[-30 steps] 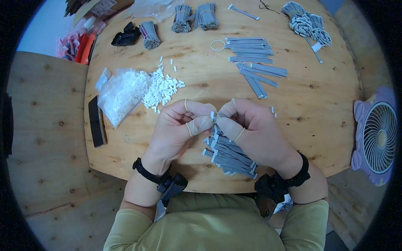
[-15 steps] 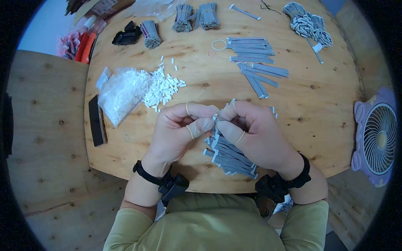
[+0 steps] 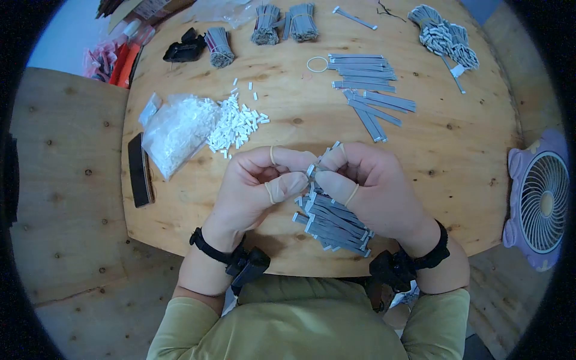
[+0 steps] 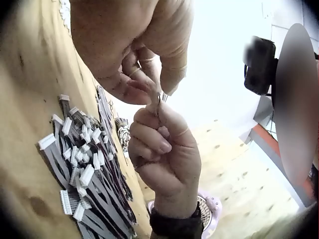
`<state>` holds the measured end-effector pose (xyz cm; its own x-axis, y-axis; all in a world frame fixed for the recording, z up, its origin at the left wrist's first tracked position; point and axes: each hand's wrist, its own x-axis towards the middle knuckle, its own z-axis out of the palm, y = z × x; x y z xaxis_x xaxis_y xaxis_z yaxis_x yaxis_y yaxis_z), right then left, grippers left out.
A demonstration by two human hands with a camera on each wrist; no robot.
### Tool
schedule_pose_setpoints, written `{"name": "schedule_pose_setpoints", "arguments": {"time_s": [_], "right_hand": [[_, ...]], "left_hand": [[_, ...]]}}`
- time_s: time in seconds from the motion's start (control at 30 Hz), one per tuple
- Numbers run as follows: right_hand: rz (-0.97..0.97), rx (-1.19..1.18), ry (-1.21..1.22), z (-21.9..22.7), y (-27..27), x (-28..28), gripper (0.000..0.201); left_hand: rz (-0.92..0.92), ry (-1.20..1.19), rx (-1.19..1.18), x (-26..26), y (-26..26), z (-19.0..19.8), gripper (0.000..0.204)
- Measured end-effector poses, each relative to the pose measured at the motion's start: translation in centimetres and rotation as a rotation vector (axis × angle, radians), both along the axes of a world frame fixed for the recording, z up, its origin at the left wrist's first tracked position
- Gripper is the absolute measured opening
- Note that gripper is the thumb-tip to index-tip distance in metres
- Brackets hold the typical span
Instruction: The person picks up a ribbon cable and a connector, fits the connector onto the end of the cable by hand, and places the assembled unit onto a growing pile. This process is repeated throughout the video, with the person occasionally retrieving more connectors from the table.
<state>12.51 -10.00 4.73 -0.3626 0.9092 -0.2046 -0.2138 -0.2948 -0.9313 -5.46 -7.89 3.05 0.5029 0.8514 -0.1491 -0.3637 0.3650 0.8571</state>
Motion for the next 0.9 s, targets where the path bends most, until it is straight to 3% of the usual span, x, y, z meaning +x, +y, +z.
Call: {"name": "schedule_pose_setpoints", "arguments": {"time_s": [0.5, 0.9], "right_hand": [[-0.007, -0.05, -0.081, 1.0, 0.4, 0.0, 0.009], [-0.035, -0.02, -0.124, 0.4, 0.4, -0.1, 0.006]], "left_hand": [[0.004, 0.009, -0.017, 0.0, 0.2, -0.3, 0.015], [0.014, 0.023, 0.117, 0.3, -0.1, -0.1, 0.019]]}}
